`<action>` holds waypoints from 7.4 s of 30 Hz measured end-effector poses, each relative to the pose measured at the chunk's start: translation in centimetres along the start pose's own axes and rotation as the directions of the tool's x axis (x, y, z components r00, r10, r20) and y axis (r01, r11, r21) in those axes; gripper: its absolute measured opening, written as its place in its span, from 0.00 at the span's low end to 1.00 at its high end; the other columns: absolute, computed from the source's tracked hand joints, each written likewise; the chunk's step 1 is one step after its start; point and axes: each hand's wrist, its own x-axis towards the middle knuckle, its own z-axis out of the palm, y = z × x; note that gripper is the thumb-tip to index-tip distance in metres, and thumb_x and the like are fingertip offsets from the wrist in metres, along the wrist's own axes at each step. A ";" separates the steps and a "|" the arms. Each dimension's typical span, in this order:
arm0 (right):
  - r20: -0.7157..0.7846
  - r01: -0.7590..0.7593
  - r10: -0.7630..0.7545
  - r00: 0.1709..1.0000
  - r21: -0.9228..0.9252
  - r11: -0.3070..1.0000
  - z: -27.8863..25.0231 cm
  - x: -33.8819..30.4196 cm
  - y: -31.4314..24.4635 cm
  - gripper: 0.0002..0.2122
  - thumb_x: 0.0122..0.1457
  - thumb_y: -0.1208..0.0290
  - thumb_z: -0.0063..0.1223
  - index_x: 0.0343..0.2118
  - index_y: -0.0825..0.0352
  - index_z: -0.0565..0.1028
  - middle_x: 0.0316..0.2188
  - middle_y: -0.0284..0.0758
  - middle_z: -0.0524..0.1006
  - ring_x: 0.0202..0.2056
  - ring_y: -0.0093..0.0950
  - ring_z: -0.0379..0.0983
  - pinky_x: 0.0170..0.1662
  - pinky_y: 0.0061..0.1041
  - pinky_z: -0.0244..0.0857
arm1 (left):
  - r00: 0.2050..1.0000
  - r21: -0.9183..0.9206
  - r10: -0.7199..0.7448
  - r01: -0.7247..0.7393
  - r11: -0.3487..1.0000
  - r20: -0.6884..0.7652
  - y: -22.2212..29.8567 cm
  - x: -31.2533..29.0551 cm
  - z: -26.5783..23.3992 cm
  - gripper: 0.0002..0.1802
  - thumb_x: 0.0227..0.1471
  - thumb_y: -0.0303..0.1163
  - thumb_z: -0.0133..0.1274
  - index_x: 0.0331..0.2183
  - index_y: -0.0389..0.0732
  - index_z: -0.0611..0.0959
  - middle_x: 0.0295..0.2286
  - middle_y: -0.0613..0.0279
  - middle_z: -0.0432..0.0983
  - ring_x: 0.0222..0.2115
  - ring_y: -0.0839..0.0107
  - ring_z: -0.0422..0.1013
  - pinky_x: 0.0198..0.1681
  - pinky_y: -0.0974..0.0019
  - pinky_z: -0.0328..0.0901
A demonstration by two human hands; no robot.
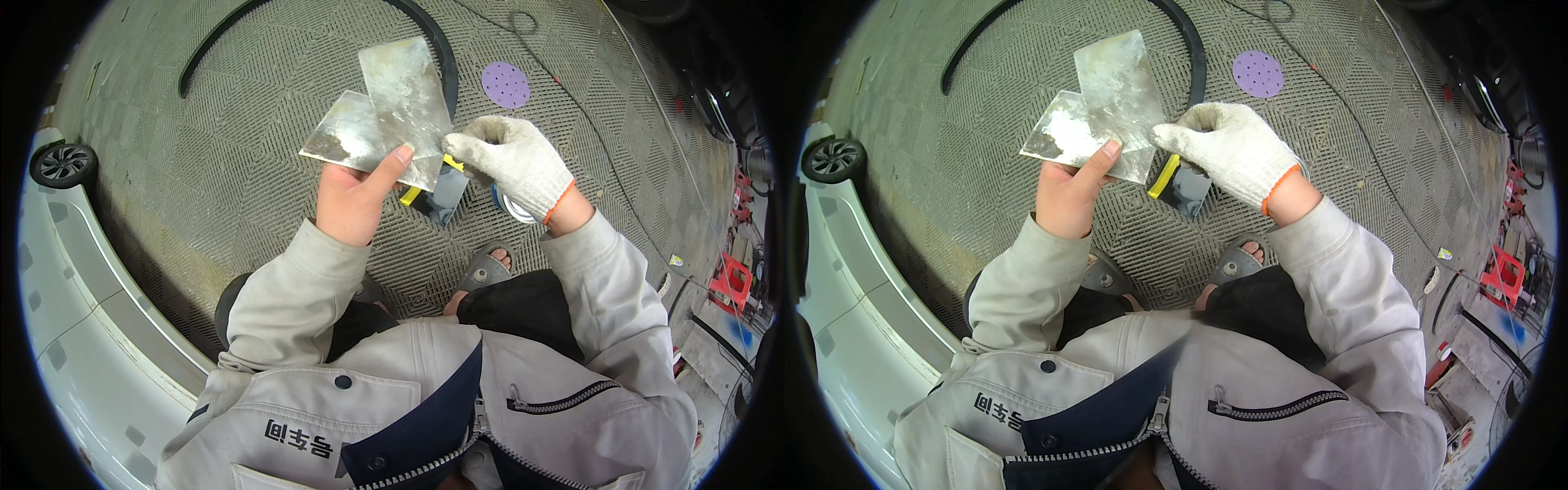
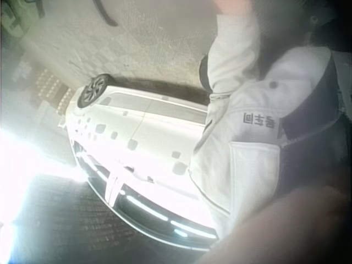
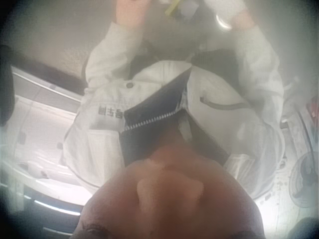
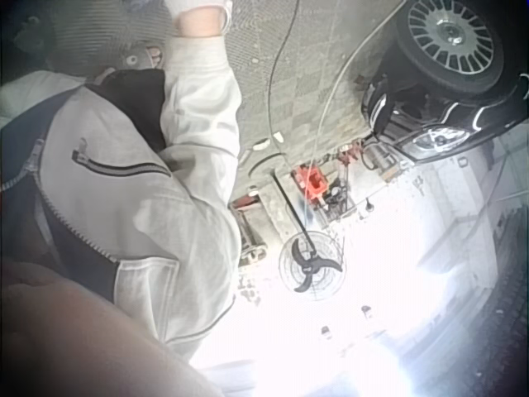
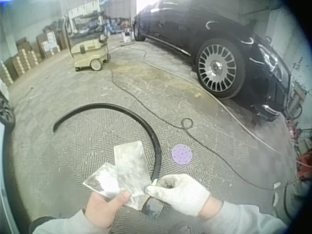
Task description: The person sits on the floor and uses a putty knife to spread a white paste from a can onto a small rectangular metal plate. They repeatedly dip the knife into the can and apply the paste to the plate's surface.
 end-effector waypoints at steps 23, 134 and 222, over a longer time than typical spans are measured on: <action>0.097 -0.001 -0.020 0.995 0.209 0.978 0.5 -0.6 -0.3 0.17 0.68 0.62 0.61 0.47 0.75 0.83 0.31 0.31 0.82 0.30 0.18 0.73 0.36 0.20 0.69 | 0.995 0.187 -0.085 0.075 0.980 0.046 0.1 -0.7 0.5 0.17 0.65 0.36 0.63 0.49 0.34 0.85 0.41 0.61 0.86 0.37 0.74 0.80 0.36 0.69 0.74; -0.069 0.153 -0.139 0.988 0.278 0.948 1.0 -1.5 -1.3 0.18 0.71 0.62 0.59 0.53 0.75 0.80 0.37 0.33 0.84 0.32 0.18 0.77 0.39 0.20 0.74 | 0.997 0.100 0.008 0.000 0.995 -0.077 0.3 -0.1 -0.1 0.14 0.66 0.36 0.64 0.45 0.34 0.86 0.38 0.63 0.86 0.35 0.77 0.79 0.37 0.70 0.72; -0.043 0.126 -0.124 0.991 0.042 0.991 0.8 -1.4 -0.7 0.24 0.63 0.66 0.67 0.58 0.76 0.78 0.41 0.39 0.86 0.39 0.22 0.82 0.43 0.21 0.76 | 0.996 0.020 0.034 -0.032 0.999 -0.086 -0.1 -0.2 0.1 0.14 0.67 0.34 0.62 0.47 0.32 0.85 0.39 0.61 0.85 0.36 0.77 0.79 0.39 0.71 0.73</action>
